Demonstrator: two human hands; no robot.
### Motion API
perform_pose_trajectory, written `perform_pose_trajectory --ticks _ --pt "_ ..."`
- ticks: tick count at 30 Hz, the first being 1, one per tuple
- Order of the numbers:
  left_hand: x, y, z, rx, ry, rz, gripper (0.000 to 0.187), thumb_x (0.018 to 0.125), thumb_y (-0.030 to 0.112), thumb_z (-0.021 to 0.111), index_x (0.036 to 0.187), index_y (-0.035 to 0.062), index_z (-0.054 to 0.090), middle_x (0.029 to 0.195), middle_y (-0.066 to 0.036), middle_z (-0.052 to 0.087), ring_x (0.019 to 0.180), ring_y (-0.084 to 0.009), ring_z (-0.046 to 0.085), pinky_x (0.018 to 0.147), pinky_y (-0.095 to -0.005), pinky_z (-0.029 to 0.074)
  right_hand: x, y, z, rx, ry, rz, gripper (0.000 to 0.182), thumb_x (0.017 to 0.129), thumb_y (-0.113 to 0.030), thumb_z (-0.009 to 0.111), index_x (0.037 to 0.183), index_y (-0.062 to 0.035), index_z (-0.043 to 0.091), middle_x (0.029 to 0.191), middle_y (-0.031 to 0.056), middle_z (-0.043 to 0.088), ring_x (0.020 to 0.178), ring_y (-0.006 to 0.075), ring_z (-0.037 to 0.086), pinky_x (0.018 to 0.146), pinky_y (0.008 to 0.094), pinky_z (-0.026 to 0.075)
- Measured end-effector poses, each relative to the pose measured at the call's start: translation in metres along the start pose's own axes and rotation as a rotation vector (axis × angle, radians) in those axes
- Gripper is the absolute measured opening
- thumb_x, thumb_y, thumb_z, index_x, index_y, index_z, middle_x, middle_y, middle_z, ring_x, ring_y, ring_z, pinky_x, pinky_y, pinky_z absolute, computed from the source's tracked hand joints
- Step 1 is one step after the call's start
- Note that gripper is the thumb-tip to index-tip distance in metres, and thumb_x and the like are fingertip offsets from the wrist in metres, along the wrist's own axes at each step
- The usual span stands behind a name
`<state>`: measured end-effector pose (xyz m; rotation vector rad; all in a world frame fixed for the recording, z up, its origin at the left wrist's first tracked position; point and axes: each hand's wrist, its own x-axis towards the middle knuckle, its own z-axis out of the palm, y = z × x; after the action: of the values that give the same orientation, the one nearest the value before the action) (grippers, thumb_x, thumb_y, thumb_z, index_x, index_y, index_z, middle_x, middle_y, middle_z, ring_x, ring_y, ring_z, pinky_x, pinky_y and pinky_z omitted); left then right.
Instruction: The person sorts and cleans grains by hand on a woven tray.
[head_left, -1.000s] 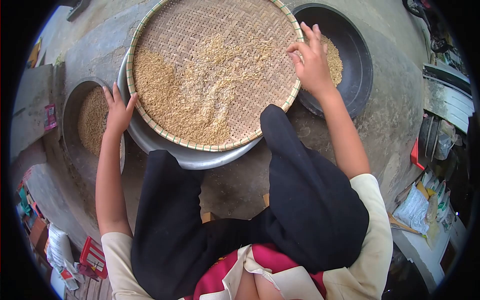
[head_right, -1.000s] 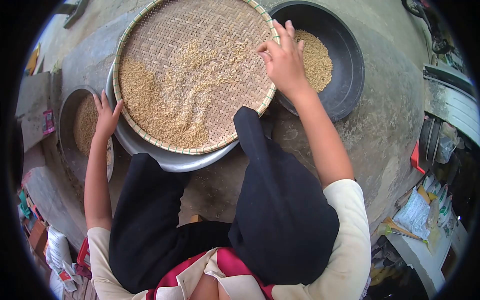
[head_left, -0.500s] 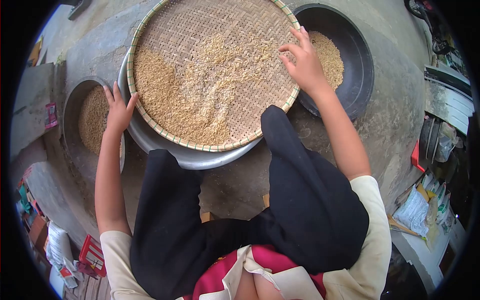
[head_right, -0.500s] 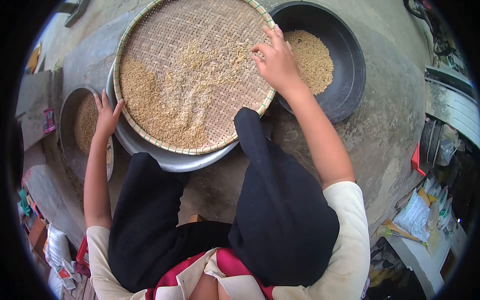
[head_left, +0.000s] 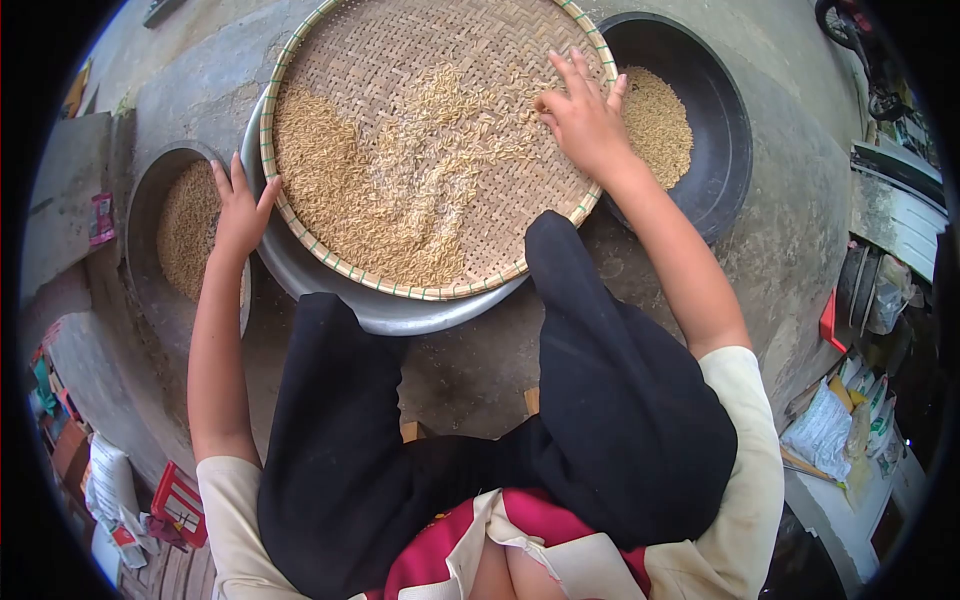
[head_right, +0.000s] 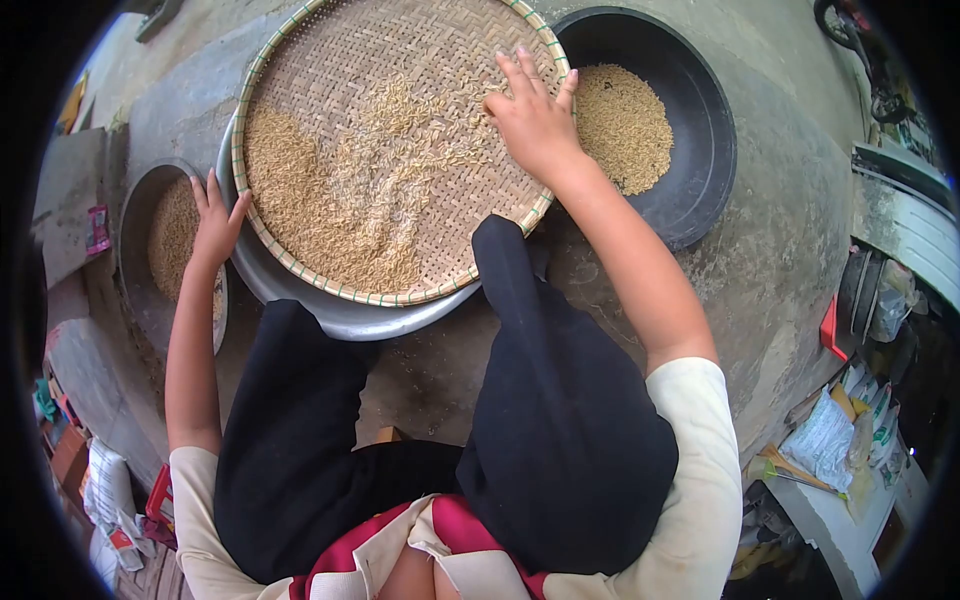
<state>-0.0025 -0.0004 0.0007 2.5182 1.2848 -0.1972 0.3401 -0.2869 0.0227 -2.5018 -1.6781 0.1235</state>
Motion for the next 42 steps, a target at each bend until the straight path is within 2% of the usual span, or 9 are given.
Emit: perform_pose_trajectory --ticks 13,16,19,23,25,29,35,37,42 --pt "0.001 -0.003 0.003 0.020 0.019 0.017 0.086 0.083 0.057 0.047 0.140 0.0040 0.012 0.143 -0.031 -0.001 0.125 -0.0453 0.029 0.099 -0.0440 0.034 0.006 0.001 0.000 -0.081 -0.025 -0.099 0.012 0.081 -0.004 0.048 0.089 -0.0102 0.056 0.139 0.0126 0.031 0.135 0.0303 0.019 0.101 0.0661 0.013" --pt "0.000 0.000 0.001 0.003 0.003 0.002 0.086 0.082 0.057 0.047 0.140 0.0041 0.012 0.143 -0.030 -0.001 0.126 -0.0452 0.028 0.099 -0.0440 0.034 0.004 0.001 -0.007 0.120 0.029 -0.088 0.006 0.082 -0.008 0.053 0.087 -0.0097 0.056 0.136 0.0106 0.035 0.133 0.0312 0.021 0.103 0.0604 0.016" --pt "0.002 -0.006 0.005 0.037 0.036 0.032 0.086 0.082 0.057 0.047 0.140 0.0039 0.012 0.143 -0.030 0.000 0.126 -0.0448 0.028 0.099 -0.0441 0.033 -0.004 0.011 -0.028 0.262 0.185 -0.076 0.007 0.080 -0.011 0.059 0.086 -0.0077 0.057 0.128 0.0095 0.045 0.127 0.0294 0.033 0.102 0.0500 0.028" --pt "0.001 -0.004 0.003 0.016 0.022 0.020 0.086 0.082 0.057 0.047 0.140 0.0036 0.013 0.143 -0.030 0.000 0.127 -0.0443 0.027 0.099 -0.0442 0.033 -0.032 0.044 -0.046 0.518 0.316 0.288 0.012 0.078 -0.008 0.061 0.087 -0.0017 0.062 0.093 0.0092 0.064 0.090 0.0211 0.062 0.076 0.0301 0.047" --pt "0.001 -0.005 0.004 0.009 0.035 0.033 0.086 0.082 0.057 0.047 0.140 0.0035 0.013 0.143 -0.030 0.000 0.126 -0.0443 0.028 0.099 -0.0441 0.033 -0.048 0.059 -0.052 0.657 0.225 0.604 0.012 0.077 -0.008 0.062 0.087 -0.0010 0.062 0.084 0.0080 0.064 0.078 0.0161 0.063 0.070 0.0265 0.047" --pt "0.001 -0.003 0.003 -0.010 0.023 0.019 0.087 0.082 0.057 0.047 0.140 0.0036 0.012 0.143 -0.030 0.000 0.126 -0.0444 0.028 0.099 -0.0439 0.034 -0.067 0.089 -0.044 0.557 0.169 0.705 0.011 0.077 -0.007 0.063 0.087 -0.0012 0.062 0.086 0.0071 0.063 0.073 0.0132 0.062 0.068 0.0255 0.047" --pt "0.000 0.001 0.001 0.003 0.023 0.020 0.086 0.082 0.057 0.047 0.140 0.0037 0.012 0.143 -0.030 -0.001 0.126 -0.0446 0.028 0.098 -0.0440 0.034 -0.041 0.058 -0.041 0.364 0.385 0.202 0.016 0.075 -0.011 0.066 0.089 -0.0050 0.062 0.088 0.0039 0.060 0.073 0.0160 0.060 0.066 0.0284 0.048" --pt "-0.002 0.008 -0.006 -0.053 -0.046 -0.033 0.085 0.084 0.055 0.048 0.140 0.0031 0.011 0.143 -0.030 -0.003 0.132 -0.0418 0.015 0.104 -0.0415 0.025 -0.028 0.040 -0.039 0.318 0.203 0.089 0.017 0.075 -0.015 0.065 0.091 -0.0087 0.061 0.086 0.0042 0.058 0.076 0.0211 0.059 0.067 0.0323 0.048" --pt "0.001 -0.001 0.002 -0.001 0.016 0.015 0.086 0.083 0.056 0.049 0.140 0.0032 0.012 0.143 -0.031 -0.001 0.127 -0.0445 0.026 0.100 -0.0434 0.032 -0.006 0.008 -0.022 0.287 0.013 -0.009 0.015 0.079 -0.014 0.060 0.093 -0.0099 0.058 0.089 0.0059 0.056 0.081 0.0257 0.059 0.070 0.0363 0.048"
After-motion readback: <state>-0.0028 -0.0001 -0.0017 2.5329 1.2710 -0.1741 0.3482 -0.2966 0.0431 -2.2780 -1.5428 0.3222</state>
